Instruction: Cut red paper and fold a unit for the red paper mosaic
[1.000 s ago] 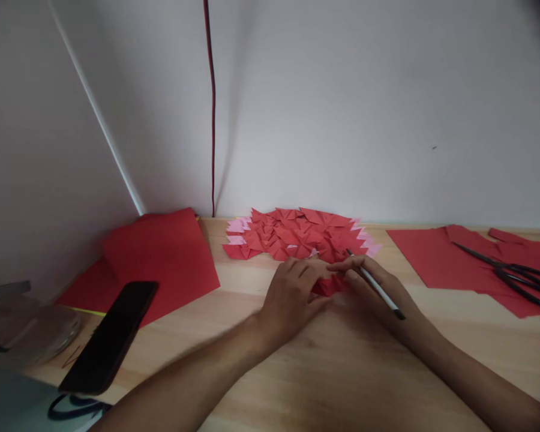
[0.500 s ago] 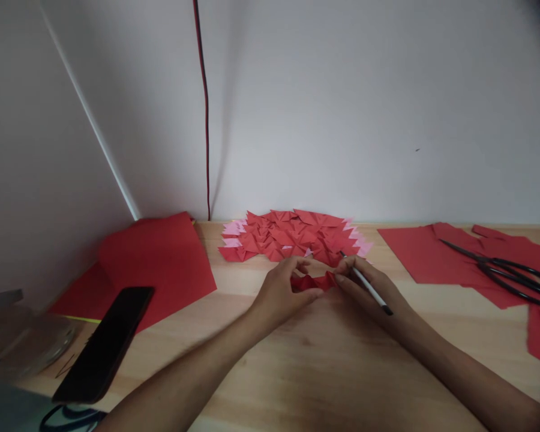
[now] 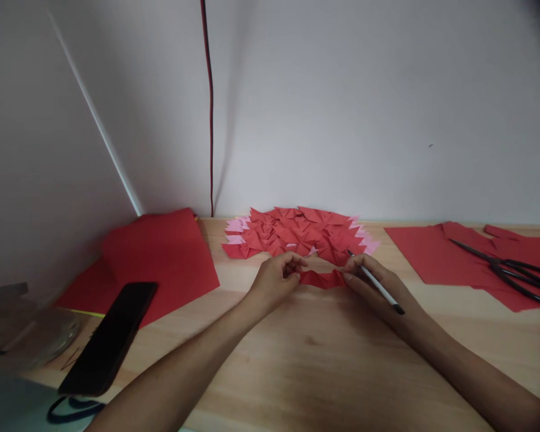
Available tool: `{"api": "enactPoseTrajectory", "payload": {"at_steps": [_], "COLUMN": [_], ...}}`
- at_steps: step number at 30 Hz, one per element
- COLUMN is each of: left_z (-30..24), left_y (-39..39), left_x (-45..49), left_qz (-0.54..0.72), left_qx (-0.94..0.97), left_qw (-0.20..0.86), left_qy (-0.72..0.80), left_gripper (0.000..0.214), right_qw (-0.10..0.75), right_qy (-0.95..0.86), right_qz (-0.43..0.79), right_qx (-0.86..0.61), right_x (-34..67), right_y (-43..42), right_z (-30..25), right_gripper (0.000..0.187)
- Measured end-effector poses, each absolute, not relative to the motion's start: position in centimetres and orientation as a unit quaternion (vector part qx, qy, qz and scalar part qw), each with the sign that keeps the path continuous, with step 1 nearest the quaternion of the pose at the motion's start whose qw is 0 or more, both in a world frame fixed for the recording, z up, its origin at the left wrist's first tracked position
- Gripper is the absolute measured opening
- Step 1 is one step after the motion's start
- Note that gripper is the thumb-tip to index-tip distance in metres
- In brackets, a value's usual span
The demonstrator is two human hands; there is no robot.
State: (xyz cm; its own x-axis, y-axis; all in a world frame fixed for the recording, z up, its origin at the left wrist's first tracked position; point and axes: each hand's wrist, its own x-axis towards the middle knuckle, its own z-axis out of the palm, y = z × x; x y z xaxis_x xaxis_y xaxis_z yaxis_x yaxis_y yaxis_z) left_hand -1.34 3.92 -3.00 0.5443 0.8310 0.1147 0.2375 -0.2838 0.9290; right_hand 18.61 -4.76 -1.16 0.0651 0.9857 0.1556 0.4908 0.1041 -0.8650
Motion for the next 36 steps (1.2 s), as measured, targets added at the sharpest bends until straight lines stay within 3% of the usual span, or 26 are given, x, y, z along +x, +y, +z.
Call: {"api": "enactPoseTrajectory", "payload": {"at_steps": [13,19,25,31,36], "left_z": [-1.0,-1.0,-1.3,-1.5,-1.4], "left_y": [2.4,2.0,2.1,2.2,2.3], "left_x": [-1.4,-1.1,-1.1,-1.0,-1.2], "left_qz": [0.277,0.284,0.273,0.247,0.258], "left_qx": [0.837,0.839,0.819,0.833,0.811], "left_qw": [0.374,0.338,0.394,0.375,0.417], "left_qy": [0.289,0.318,0.315,0.323,0.32], "left_gripper": [0.053,0.028,0.036,0.013,0.022], "right_qw": [0.419,0.412,0.406,0.4,0.39], "right_qy": [-0.623,-0.622,-0.624,-0.627,-0.64], "right_qz": [0.29,0.294,0.292,0.293,0.281], "right_qx": [-0.593,-0.597,-0.601,-0.601,-0.6], "right_x": [18.6,18.4,18.5,18.3,18.5], "right_y": [-4.6,-4.8,-4.6,-4.7,-4.6], "right_z": [-1.7,-1.3,-1.9,-2.1,-2.3], "right_gripper": [0.022,0.02,0.021,0.02,0.019]}}
